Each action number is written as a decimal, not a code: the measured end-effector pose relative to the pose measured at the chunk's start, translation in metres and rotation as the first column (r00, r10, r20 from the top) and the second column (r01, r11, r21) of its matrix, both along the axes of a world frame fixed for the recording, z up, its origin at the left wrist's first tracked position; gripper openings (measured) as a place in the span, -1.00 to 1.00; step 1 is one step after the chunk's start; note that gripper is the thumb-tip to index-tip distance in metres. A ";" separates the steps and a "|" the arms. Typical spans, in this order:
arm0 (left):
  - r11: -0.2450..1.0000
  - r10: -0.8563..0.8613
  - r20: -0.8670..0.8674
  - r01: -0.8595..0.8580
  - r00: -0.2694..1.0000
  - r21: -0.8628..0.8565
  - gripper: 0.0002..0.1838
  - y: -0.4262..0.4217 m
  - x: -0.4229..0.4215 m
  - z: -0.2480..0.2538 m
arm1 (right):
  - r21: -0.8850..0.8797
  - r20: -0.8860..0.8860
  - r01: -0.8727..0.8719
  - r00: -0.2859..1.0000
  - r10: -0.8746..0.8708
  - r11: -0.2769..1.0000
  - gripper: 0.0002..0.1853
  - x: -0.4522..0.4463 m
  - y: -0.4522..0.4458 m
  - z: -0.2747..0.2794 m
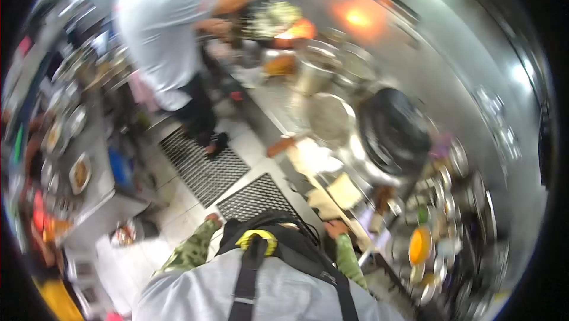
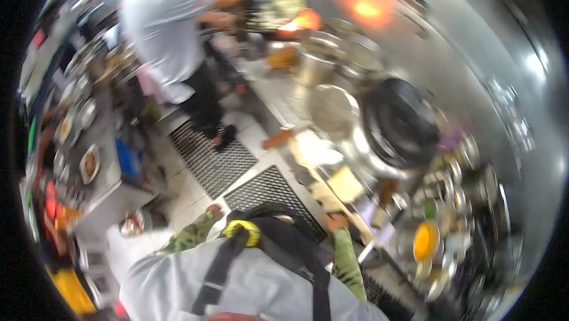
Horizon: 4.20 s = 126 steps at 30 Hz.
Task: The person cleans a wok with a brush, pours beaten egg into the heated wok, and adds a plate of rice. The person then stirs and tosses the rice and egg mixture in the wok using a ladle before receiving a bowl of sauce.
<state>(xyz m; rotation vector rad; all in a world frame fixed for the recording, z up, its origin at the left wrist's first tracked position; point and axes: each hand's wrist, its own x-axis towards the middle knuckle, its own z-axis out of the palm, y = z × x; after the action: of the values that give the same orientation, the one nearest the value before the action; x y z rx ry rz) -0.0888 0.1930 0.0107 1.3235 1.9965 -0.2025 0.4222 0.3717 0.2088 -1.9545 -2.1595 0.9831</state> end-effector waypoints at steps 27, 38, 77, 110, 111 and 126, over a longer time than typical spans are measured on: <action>0.854 0.513 0.115 -0.493 0.851 -0.164 -0.59 -0.030 -0.012 0.107 | -0.874 -0.411 0.137 0.303 -0.860 0.466 -0.38 -0.001 0.052 -0.089; 0.938 -0.144 0.480 -0.036 0.866 0.346 -0.46 0.147 0.100 0.195 | -0.861 -0.508 -0.055 0.091 -0.856 0.505 -0.43 -0.042 0.020 -0.039; 0.913 0.263 0.186 -0.306 0.947 0.269 -0.41 0.068 0.049 0.100 | -0.608 -0.369 0.415 0.607 -0.704 0.677 -0.62 -0.054 0.062 -0.053; 0.839 0.193 0.664 -0.472 0.723 0.271 -0.75 0.072 -0.006 0.204 | -0.296 0.225 0.266 0.953 -0.203 0.918 -0.29 0.032 0.007 -0.069; 0.830 0.107 0.732 -0.467 0.672 0.307 -0.77 0.095 0.013 0.256 | -0.225 0.058 0.237 0.972 -0.229 0.945 -0.37 0.020 0.003 -0.017; -0.138 0.201 -0.961 0.965 -0.192 -0.221 -0.51 0.244 0.291 0.514 | -0.028 -0.876 0.479 0.410 -0.252 0.877 -0.65 -0.051 0.091 0.294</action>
<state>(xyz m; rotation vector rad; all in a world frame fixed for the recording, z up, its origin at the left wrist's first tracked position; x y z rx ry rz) 0.2025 0.4374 0.5242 4.2186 1.3476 -0.5491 0.3707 0.4627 0.5025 -1.2479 -1.1131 1.1844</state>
